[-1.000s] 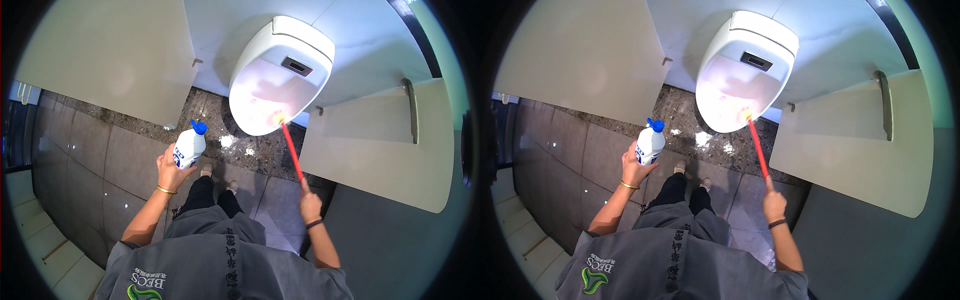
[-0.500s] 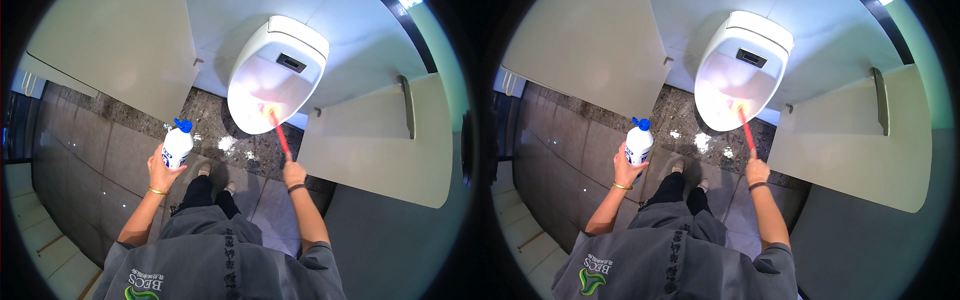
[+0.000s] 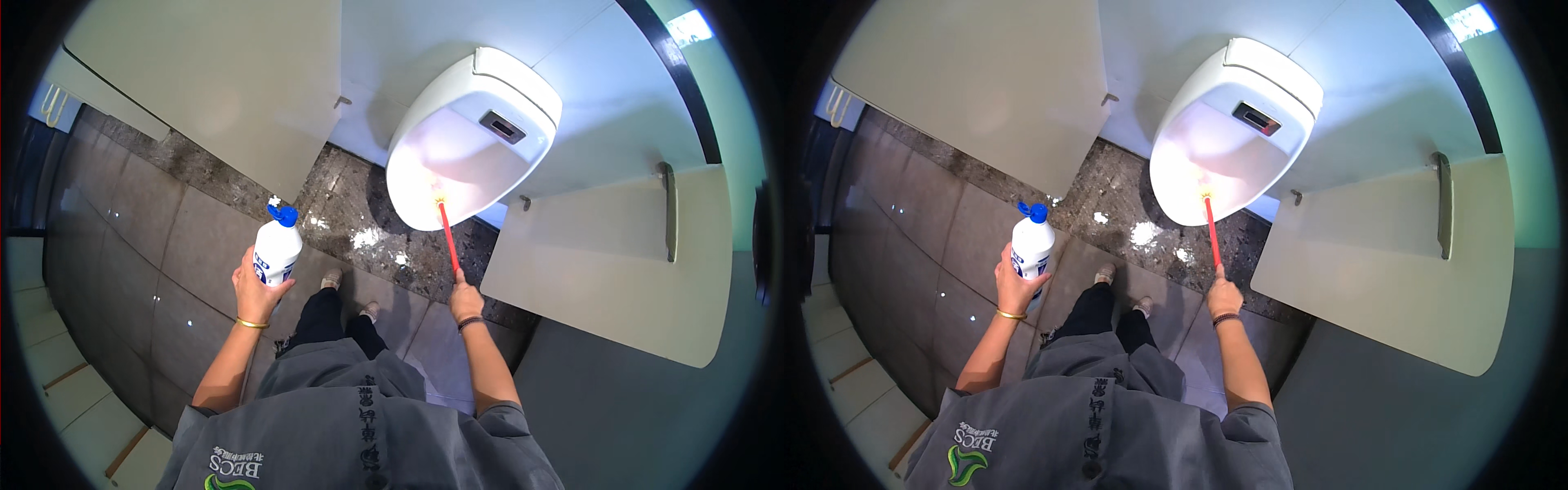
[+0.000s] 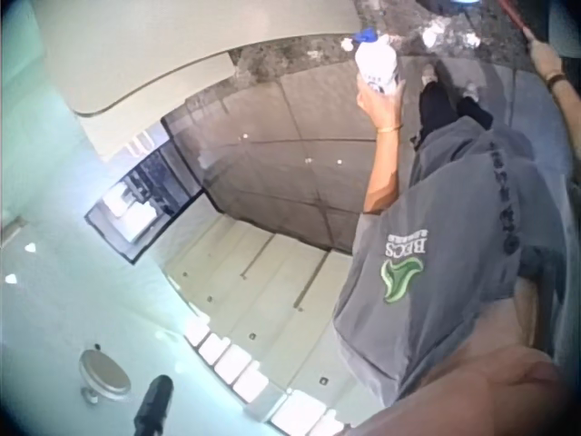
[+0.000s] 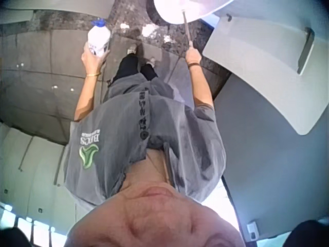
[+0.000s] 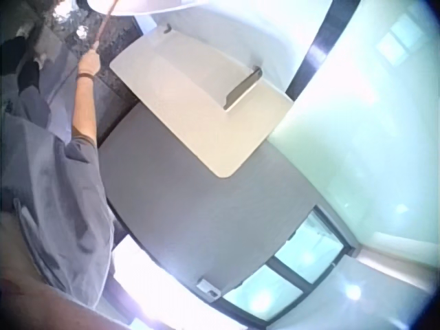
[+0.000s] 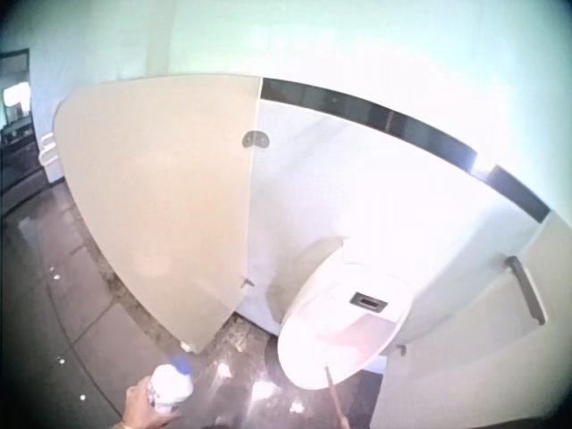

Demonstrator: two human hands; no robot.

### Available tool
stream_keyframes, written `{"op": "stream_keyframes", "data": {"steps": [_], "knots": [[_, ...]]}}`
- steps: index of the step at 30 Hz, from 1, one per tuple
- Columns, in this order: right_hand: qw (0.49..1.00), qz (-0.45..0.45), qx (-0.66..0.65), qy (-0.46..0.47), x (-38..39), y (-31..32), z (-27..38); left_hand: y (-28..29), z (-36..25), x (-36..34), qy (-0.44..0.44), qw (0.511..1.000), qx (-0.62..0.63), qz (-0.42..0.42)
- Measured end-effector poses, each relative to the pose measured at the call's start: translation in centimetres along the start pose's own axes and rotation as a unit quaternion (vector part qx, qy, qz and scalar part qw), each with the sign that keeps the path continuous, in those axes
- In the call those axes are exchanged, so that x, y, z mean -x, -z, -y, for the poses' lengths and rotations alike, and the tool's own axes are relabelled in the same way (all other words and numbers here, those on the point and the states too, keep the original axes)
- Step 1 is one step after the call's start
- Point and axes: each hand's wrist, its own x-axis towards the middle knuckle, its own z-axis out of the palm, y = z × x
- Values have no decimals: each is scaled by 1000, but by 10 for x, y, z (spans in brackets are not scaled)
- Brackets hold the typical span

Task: Cleaning the inside of a urinal with a brush and cleaning solution.

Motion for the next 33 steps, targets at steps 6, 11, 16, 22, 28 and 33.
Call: {"op": "stream_keyframes", "data": {"steps": [6, 11, 16, 22, 28, 33], "knots": [[992, 13, -74, 97, 25, 0, 32, 17, 14, 3, -2, 1000, -10, -29], [993, -58, 87, 59, -51, 26, 21, 9, -9, -14, -42, 999, 6, -8], [998, -9, 19, 58, -19, 19, -5, 11, 2, -13, -15, 1000, 10, -10], [997, 10, -13, 78, -12, 20, 42, 8, 0, -16, 5, 1000, 24, -10], [998, -37, 27, 31, -28, 22, 14, 10, 1, -19, -37, 999, -4, -16], [948, -57, -309, 50, -9, -47, -36, 5, -16, -22, -11, 1000, 22, 17]]}}
